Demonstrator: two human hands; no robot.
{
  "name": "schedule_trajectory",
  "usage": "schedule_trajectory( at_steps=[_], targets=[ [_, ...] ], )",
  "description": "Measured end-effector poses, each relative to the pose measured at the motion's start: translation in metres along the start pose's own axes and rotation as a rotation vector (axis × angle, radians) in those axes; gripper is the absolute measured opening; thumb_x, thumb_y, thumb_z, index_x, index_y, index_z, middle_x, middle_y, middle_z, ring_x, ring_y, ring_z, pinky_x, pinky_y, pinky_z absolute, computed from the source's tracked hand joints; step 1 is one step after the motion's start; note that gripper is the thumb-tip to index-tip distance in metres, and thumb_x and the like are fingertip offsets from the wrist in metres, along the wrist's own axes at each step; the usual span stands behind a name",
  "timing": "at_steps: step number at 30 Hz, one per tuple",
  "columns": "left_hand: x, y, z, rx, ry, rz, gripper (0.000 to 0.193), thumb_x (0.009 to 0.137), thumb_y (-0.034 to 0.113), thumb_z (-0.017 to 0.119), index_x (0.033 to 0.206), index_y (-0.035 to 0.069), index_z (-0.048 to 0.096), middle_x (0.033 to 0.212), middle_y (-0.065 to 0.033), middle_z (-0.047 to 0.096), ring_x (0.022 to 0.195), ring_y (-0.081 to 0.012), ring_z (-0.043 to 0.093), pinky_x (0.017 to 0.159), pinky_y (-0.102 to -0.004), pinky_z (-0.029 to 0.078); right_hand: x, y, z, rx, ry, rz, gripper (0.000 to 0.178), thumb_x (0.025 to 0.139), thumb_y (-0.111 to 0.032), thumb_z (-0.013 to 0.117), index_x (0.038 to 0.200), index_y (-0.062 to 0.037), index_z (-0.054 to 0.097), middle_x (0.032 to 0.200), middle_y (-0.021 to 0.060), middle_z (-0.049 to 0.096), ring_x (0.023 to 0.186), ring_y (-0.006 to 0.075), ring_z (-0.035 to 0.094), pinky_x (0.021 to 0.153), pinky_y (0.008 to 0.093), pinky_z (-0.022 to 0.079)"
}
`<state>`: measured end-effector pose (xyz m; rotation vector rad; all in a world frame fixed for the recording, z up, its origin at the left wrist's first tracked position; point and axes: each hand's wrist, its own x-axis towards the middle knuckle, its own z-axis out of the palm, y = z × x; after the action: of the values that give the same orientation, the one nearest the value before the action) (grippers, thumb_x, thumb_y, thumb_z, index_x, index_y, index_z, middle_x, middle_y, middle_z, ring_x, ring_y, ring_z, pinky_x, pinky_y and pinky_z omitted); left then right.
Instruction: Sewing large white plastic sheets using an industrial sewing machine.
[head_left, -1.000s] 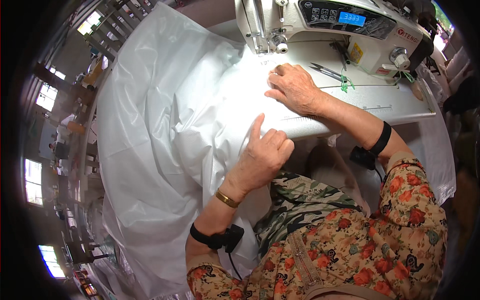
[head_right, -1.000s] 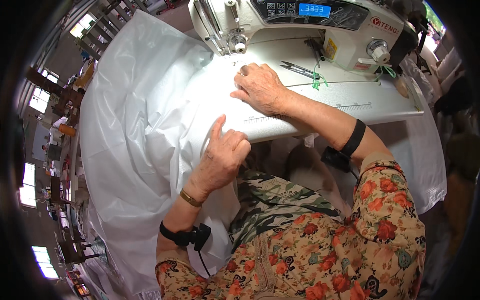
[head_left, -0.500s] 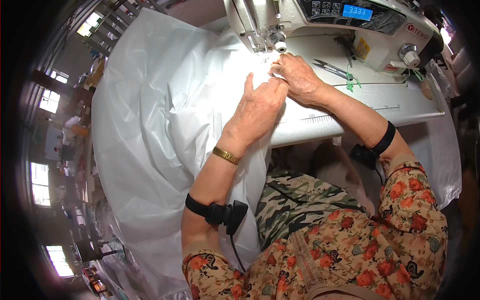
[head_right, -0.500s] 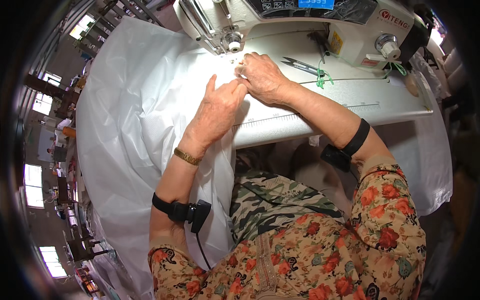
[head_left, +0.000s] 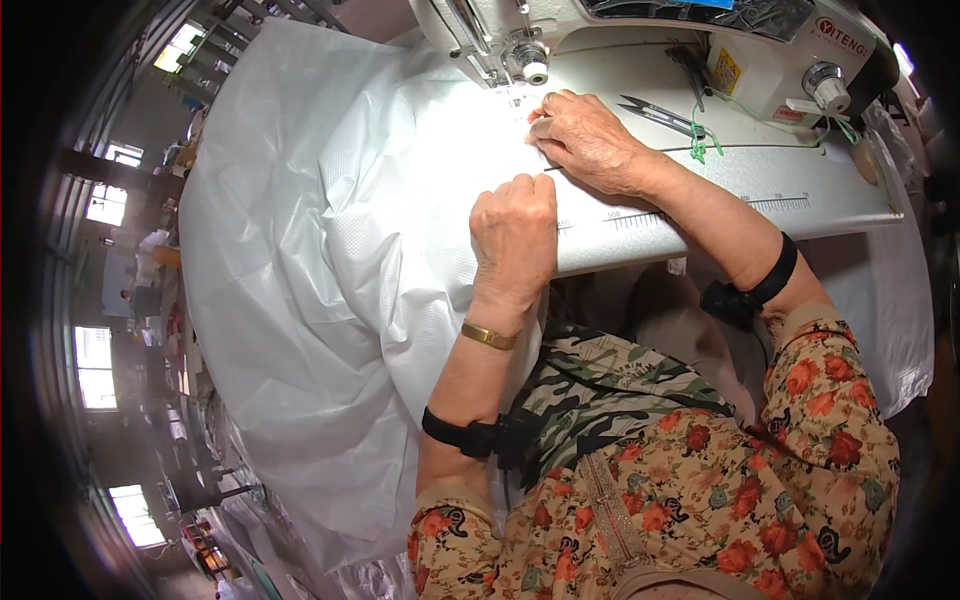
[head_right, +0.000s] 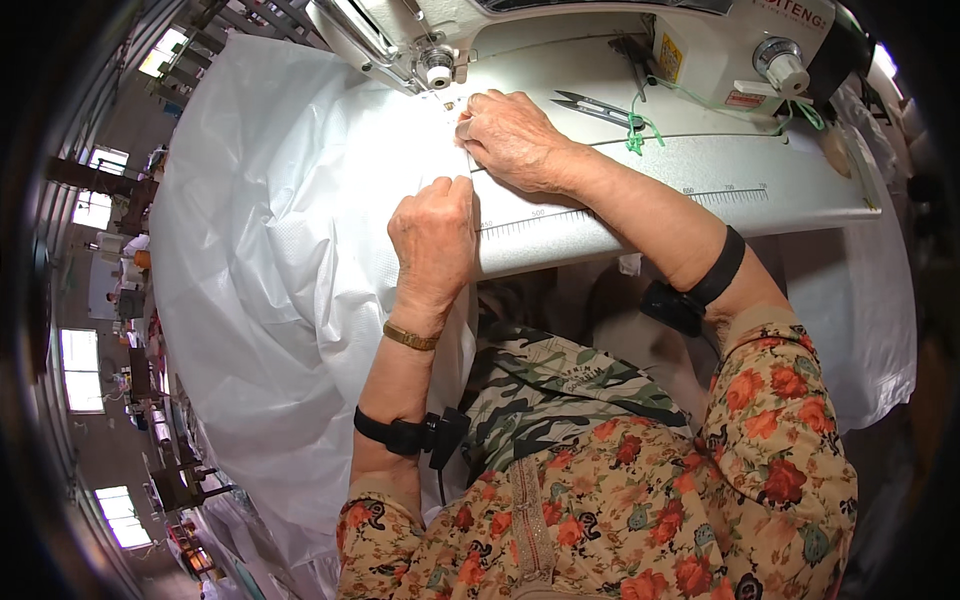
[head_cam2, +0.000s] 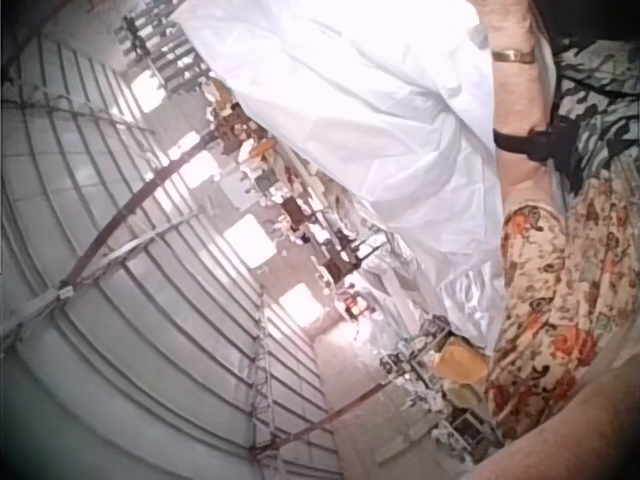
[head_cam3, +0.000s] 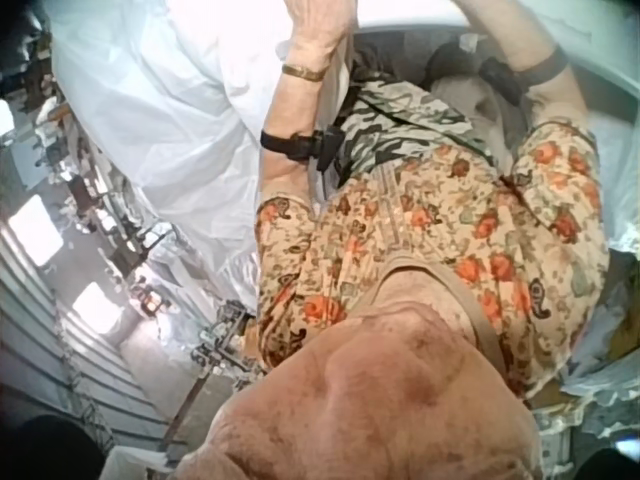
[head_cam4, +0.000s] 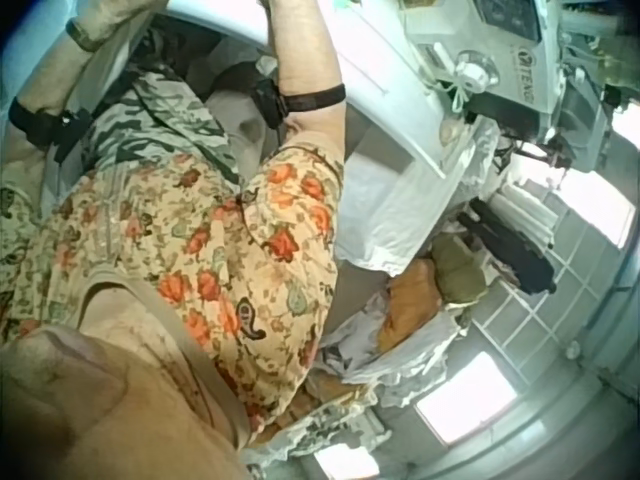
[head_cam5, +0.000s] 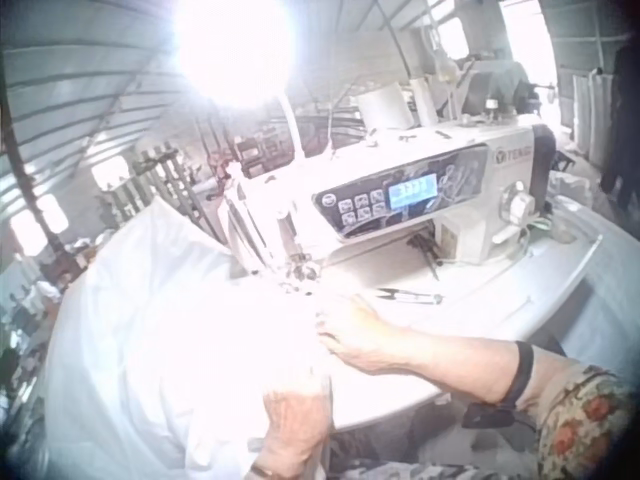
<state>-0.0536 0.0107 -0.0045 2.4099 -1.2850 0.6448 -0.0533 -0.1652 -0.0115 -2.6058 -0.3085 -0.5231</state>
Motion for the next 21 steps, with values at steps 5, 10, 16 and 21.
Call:
schedule_trajectory(
  at_steps=[5, 10, 16, 21],
  targets=[
    [0.016, -0.016, 0.007, 0.044, -0.032, 0.045, 0.009, 0.079, 0.003, 0.057, 0.070, 0.005, 0.054, 0.067, -0.0121, 0.058, 0.058, -0.0317, 0.058, 0.058, -0.0401, 0.046, 0.000, 0.005, 0.007, -0.083, 0.038, -0.032, 0.025, 0.094, -0.018, 0.050, 0.097, -0.0039, 0.070, 0.101, 0.0139, 0.061, 0.104, 0.0297, 0.054, 0.091, 0.0427, 0.042],
    [0.041, -0.031, 0.017, 0.044, -0.045, 0.031, 0.012, 0.081, 0.004, 0.057, 0.069, 0.004, 0.056, 0.066, -0.0150, 0.061, 0.062, -0.0337, 0.062, 0.060, -0.0428, 0.049, 0.002, 0.008, 0.010, -0.114, 0.007, -0.004, 0.027, 0.095, -0.020, 0.048, 0.098, -0.0046, 0.070, 0.105, 0.0150, 0.060, 0.107, 0.0295, 0.052, 0.094, 0.0451, 0.039],
    [0.022, -0.017, -0.007, 0.060, -0.160, -0.046, 0.011, 0.077, 0.008, 0.064, 0.073, 0.004, 0.055, 0.069, -0.0143, 0.061, 0.067, -0.0351, 0.063, 0.062, -0.0443, 0.049, 0.006, 0.006, 0.002, -0.003, -0.073, 0.088, 0.026, 0.092, -0.016, 0.053, 0.108, -0.0049, 0.070, 0.116, 0.0117, 0.061, 0.116, 0.0270, 0.050, 0.103, 0.0427, 0.035],
    [-0.007, -0.004, -0.021, 0.012, -0.195, -0.130, 0.008, 0.078, 0.003, 0.063, 0.083, 0.002, 0.056, 0.077, -0.0129, 0.060, 0.069, -0.0324, 0.063, 0.062, -0.0416, 0.049, 0.007, 0.000, -0.004, 0.051, -0.118, 0.120, 0.027, 0.090, -0.012, 0.049, 0.104, -0.0046, 0.072, 0.116, 0.0118, 0.062, 0.117, 0.0263, 0.051, 0.104, 0.0412, 0.035]
  ],
)
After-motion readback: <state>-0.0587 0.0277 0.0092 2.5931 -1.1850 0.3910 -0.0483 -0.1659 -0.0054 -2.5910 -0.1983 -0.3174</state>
